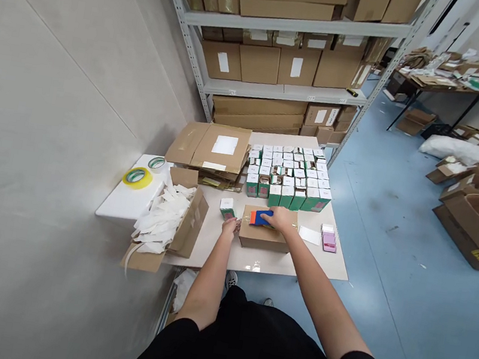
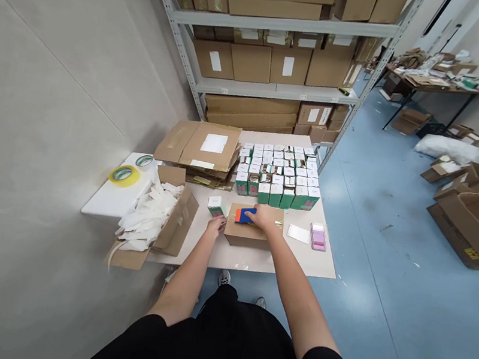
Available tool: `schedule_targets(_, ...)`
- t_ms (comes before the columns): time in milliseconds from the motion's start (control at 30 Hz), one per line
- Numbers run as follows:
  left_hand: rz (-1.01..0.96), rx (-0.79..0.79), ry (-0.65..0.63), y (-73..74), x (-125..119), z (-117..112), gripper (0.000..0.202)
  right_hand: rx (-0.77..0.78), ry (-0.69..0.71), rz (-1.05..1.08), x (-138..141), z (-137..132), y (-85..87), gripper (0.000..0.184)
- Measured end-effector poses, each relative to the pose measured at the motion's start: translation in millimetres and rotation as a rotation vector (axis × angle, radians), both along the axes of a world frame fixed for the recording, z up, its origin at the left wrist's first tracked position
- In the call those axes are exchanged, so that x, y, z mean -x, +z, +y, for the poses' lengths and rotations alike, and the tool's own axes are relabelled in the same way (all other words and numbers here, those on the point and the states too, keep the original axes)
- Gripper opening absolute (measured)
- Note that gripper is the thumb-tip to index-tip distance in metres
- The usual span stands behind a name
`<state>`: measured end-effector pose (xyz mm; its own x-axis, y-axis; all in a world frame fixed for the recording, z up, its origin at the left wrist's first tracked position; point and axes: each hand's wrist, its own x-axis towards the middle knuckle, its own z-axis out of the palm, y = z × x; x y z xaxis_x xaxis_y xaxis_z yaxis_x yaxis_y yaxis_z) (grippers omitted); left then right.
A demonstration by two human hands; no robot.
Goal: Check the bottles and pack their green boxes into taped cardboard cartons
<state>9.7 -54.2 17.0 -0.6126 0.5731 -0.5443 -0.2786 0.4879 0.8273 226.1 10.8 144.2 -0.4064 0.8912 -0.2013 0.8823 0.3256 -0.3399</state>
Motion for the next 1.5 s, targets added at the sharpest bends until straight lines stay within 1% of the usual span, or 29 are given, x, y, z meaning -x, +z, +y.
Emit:
schedule_targets(100, 0.155, 0.063, -0.115, 0.0, 0.5, -1.5, 0.024, 0.028, -0.022, -0.035, 2.7, 0.2, 4.9, 0.048)
schedule_targets(167, 0.238, 0.062, -0.22, 1.9, -1.1, -1.0, 0.021, 0.045, -0.034, -0.053, 5.7, 0.8, 7.4, 0.048)
schedule_targets(267, 0.327, 0.052, -0.387, 4.5, -8.3, 1.5, 0.027, 0.066, -0.054, -0.083, 12.7, 2.9, 10.3, 0.048)
schedule_targets(333, 0.377, 0.062, -0.474, 5.4, -14.0, 2.2, 0.032, 0.091, -0.073, -0.107, 18.3, 5.7, 11.8, 0.048)
schedule_targets(433, 0.443, 0.081, -0.554, 6.2, -19.8, 0.8, 0.041, 0.138, -0.068, -0.125, 23.0, 12.3, 14.0, 0.051)
schedule_targets(533, 0.507, 0.107, -0.603, 7.0, -22.8, -1.7, 0.046, 0.155, -0.044, -0.143, 12.4, 21.3, 16.9, 0.055)
schedule_targets(600, 0.536, 0.125, -0.628, 7.7, -24.6, -2.5, 0.048, 0.145, -0.04, -0.169, -7.4, 27.5, 18.7, 0.055)
schedule_targets(700, 0.551, 0.132, -0.656, 8.6, -27.2, -1.7, 0.048, 0.127, -0.064, -0.212, -50.0, 33.8, 19.7, 0.052)
schedule_targets(767, 0.551, 0.133, -0.668, 9.6, -28.1, 0.5, 0.046, 0.124, -0.1, -0.232, -76.5, 34.2, 19.2, 0.051)
schedule_targets(833, 0.545, 0.142, -0.672, 11.0, -28.2, 4.3, 0.044, 0.121, -0.121, -0.226, -93.8, 31.5, 17.9, 0.05)
schedule_targets(900, 0.536, 0.157, -0.666, 12.8, -28.4, 9.0, 0.042, 0.108, -0.124, -0.209, -100.6, 27.2, 16.3, 0.048)
schedule_targets(1000, 0.522, 0.179, -0.647, 14.9, -31.6, 14.9, 0.043, 0.102, -0.125, -0.193, -99.2, 22.8, 14.9, 0.047)
schedule_targets(1167, 0.537, 0.221, -0.603, 15.6, -42.9, 15.7, 0.064, 0.131, -0.112, -0.198, -95.5, 25.4, 17.4, 0.055)
schedule_targets(1267, 0.58, 0.25, -0.61, 16.4, -47.2, 14.1, 0.064, 0.137, -0.094, -0.192, -100.2, 28.3, 18.0, 0.058)
schedule_targets(1367, 0.619, 0.273, -0.619, 16.5, -49.8, 12.9, 0.062, 0.139, -0.089, -0.171, -117.0, 29.4, 14.9, 0.057)
schedule_targets(1500, 0.637, 0.269, -0.622, 15.3, -51.7, 12.5, 0.063, 0.084, -0.16, -0.189, -162.5, 29.3, 7.4, 0.05)
